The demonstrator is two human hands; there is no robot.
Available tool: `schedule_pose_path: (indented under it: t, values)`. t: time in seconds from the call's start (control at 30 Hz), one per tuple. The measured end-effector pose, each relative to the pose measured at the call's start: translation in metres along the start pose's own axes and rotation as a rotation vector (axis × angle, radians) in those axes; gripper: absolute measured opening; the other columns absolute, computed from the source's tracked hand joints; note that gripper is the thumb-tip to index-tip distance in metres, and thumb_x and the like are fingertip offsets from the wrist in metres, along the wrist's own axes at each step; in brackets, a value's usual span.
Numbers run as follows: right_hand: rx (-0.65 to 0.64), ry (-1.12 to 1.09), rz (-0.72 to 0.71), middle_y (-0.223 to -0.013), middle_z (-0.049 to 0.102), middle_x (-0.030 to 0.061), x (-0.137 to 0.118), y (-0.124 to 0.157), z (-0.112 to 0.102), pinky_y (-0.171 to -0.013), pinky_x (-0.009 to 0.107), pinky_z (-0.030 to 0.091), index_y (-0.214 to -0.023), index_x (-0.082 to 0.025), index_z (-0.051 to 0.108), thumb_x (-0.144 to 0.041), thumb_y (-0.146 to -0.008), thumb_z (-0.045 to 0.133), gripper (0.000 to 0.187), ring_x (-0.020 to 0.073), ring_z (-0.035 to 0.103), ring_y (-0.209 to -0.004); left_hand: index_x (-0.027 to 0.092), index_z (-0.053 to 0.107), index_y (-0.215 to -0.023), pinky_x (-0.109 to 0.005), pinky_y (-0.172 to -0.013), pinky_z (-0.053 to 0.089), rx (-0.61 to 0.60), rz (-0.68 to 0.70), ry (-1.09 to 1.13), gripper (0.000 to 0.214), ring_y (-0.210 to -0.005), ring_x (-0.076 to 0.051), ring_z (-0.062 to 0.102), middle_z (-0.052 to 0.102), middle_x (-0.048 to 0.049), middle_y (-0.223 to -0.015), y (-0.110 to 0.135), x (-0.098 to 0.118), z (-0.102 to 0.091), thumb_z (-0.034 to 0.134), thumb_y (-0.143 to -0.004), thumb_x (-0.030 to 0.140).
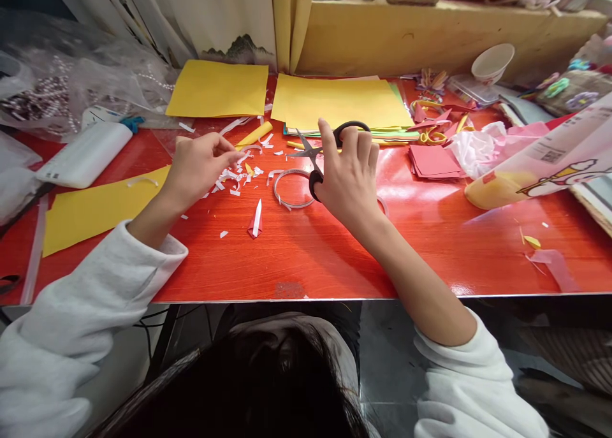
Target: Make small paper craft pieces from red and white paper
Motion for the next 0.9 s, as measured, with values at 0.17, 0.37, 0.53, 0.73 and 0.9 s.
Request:
schedule_pose_path:
  t: [0.17, 0.37, 0.53, 0.73, 0.9]
  values:
    - [0.020, -0.001, -0.004, -0.116, 0.041, 0.0161, 0.0005, -0.0002, -0.0004, -0.087, 0.059, 0.031, -0.143, -0.022, 0.027, -0.017, -0.073, 0.050, 0.074, 0.0376, 0.037, -0.112, 0.021, 0.049, -0.053, -0.042, -0.092, 0.034, 0.027, 0.000, -0.078, 0.037, -0.077, -0.020, 0.057, 0.046, 0.0011, -0.047, -0.0010, -0.0024, -0.0031, 0.061, -0.081, 0.041]
    - [0.008, 0.000, 0.003, -0.117, 0.040, 0.0165, 0.0015, -0.0005, 0.0008, -0.087, 0.058, 0.031, -0.143, -0.021, 0.028, -0.017, -0.073, 0.050, 0.073, 0.0378, 0.036, -0.113, 0.023, 0.060, -0.076, -0.040, -0.092, 0.030, 0.049, 0.043, -0.075, 0.020, -0.113, -0.026, 0.046, 0.061, -0.0036, -0.081, -0.0009, -0.0009, -0.0039, 0.056, -0.085, 0.041]
    - [0.014, 0.005, 0.002, -0.117, 0.041, 0.0159, 0.0008, -0.0001, -0.0009, -0.088, 0.057, 0.031, -0.143, -0.023, 0.027, -0.017, -0.074, 0.050, 0.073, 0.0370, 0.037, -0.112, 0.019, 0.056, -0.075, -0.039, -0.095, 0.026, 0.024, -0.005, 0.002, 0.029, -0.120, -0.026, 0.036, 0.058, -0.0043, -0.087, -0.0003, -0.0025, -0.0024, 0.053, -0.088, 0.045]
    - [0.011, 0.025, 0.003, -0.116, 0.041, 0.0162, 0.0005, -0.0002, -0.0008, -0.088, 0.055, 0.031, -0.142, -0.019, 0.030, -0.017, -0.075, 0.049, 0.070, 0.0355, 0.037, -0.111, 0.018, 0.058, -0.087, -0.041, -0.102, 0.018, 0.023, 0.040, -0.087, 0.023, -0.115, -0.022, 0.039, 0.058, -0.0017, -0.087, 0.0026, 0.0062, -0.0047, 0.054, -0.088, 0.041]
    - [0.028, 0.047, -0.013, -0.114, 0.042, 0.0169, -0.0004, -0.0002, -0.0012, -0.086, 0.053, 0.031, -0.141, -0.017, 0.031, -0.017, -0.074, 0.050, 0.069, 0.0353, 0.037, -0.110, 0.020, 0.058, -0.097, -0.046, -0.099, 0.023, 0.045, 0.071, -0.151, 0.026, -0.114, -0.025, 0.043, 0.059, -0.0053, -0.104, 0.0018, 0.0050, -0.0044, 0.041, -0.093, 0.038]
Point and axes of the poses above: each hand's wrist, its own y-axis away from the middle knuckle, its own z-axis out of the palm, x = y × z, the point moved 8 cm from there along -y, towards the middle knuckle
